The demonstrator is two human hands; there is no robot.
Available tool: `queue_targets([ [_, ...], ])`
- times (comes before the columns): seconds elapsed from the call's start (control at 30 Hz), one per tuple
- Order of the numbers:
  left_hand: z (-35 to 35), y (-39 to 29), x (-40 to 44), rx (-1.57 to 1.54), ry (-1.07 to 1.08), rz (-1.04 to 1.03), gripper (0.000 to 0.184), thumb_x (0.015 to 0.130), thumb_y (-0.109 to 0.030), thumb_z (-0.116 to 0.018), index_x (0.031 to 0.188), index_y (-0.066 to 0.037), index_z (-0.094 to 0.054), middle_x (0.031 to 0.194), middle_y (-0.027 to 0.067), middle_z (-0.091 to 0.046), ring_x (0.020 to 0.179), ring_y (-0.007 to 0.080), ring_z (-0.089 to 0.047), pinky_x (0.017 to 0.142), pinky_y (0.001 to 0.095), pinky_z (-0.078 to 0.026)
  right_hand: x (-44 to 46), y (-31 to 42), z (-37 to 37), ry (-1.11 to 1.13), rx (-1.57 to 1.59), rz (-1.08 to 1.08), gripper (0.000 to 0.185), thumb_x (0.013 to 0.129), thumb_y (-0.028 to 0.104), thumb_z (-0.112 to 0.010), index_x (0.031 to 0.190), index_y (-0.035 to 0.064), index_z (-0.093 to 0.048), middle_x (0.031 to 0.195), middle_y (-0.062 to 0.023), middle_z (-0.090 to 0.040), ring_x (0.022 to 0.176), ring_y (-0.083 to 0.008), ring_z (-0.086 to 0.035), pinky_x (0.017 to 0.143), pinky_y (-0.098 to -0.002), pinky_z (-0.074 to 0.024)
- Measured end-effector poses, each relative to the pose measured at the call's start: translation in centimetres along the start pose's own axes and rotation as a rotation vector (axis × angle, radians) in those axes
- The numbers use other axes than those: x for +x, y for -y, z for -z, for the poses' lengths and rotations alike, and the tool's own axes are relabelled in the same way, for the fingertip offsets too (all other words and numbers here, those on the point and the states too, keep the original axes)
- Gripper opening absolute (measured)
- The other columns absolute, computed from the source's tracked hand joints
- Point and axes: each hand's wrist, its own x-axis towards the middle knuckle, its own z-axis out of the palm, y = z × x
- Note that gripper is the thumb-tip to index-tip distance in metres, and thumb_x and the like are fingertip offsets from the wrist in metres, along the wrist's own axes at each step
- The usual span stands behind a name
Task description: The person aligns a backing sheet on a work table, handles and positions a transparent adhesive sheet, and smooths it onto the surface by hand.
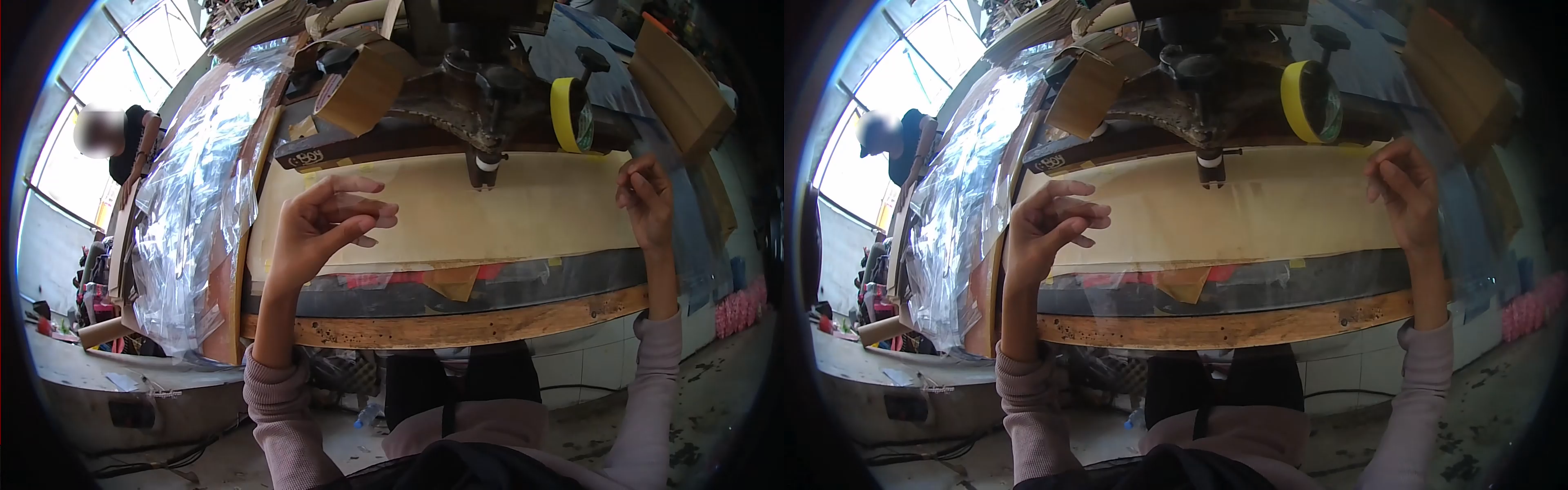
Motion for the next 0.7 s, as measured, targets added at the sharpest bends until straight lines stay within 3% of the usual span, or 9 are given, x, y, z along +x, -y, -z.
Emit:
queue_targets([
  [0.1, 0.36, -0.17, -0.13, 0.036, 0.086, -0.042, 0.033, 0.086, 0.003, -0.059, 0.118, 0.005, -0.053, 0.1, 0.0168, -0.067, 0.094, 0.0217, -0.066, 0.072, 0.0271, -0.057, 0.05, -0.11, 0.02, -0.018, -0.01, -0.02, 0.01, 0.088, 0.013, -0.058, 0.09, 0.0032, -0.055, 0.079, -0.0064, -0.058, 0.063, -0.0103, -0.053, 0.058, -0.0214, -0.0443],
  [0.2, 0.37, -0.3, -0.15, 0.043, 0.095, -0.033, 0.034, 0.086, 0.001, -0.06, 0.119, 0.005, -0.053, 0.1, 0.0162, -0.067, 0.094, 0.0213, -0.066, 0.072, 0.0266, -0.057, 0.12, -0.31, 0.18, -0.024, -0.016, -0.036, 0.011, 0.088, 0.013, -0.058, 0.091, 0.003, -0.055, 0.079, -0.0062, -0.057, 0.063, -0.0103, -0.053, 0.057, -0.0211, -0.0443],
  [0.6, 0.23, -0.53, -0.32, 0.034, 0.119, -0.056, 0.034, 0.089, -0.003, -0.057, 0.122, 0.004, -0.051, 0.099, 0.0148, -0.067, 0.094, 0.0202, -0.066, 0.07, 0.0242, -0.056, 0.28, -0.56, 0.36, -0.049, -0.052, -0.087, 0.012, 0.088, 0.014, -0.058, 0.089, 0.0029, -0.055, 0.078, -0.005, -0.055, 0.063, -0.0096, -0.052, 0.056, -0.0209, -0.0445],
  [0.7, 0.06, -0.4, -0.16, 0.01, 0.032, -0.042, 0.035, 0.088, -0.009, -0.06, 0.119, 0.005, -0.053, 0.093, 0.0178, -0.068, 0.085, 0.0229, -0.068, 0.063, 0.0256, -0.057, 0.27, -0.55, 0.38, -0.061, -0.045, -0.095, 0.011, 0.088, 0.014, -0.058, 0.089, 0.0032, -0.055, 0.078, -0.0052, -0.056, 0.063, -0.0101, -0.052, 0.057, -0.0216, -0.0448],
])
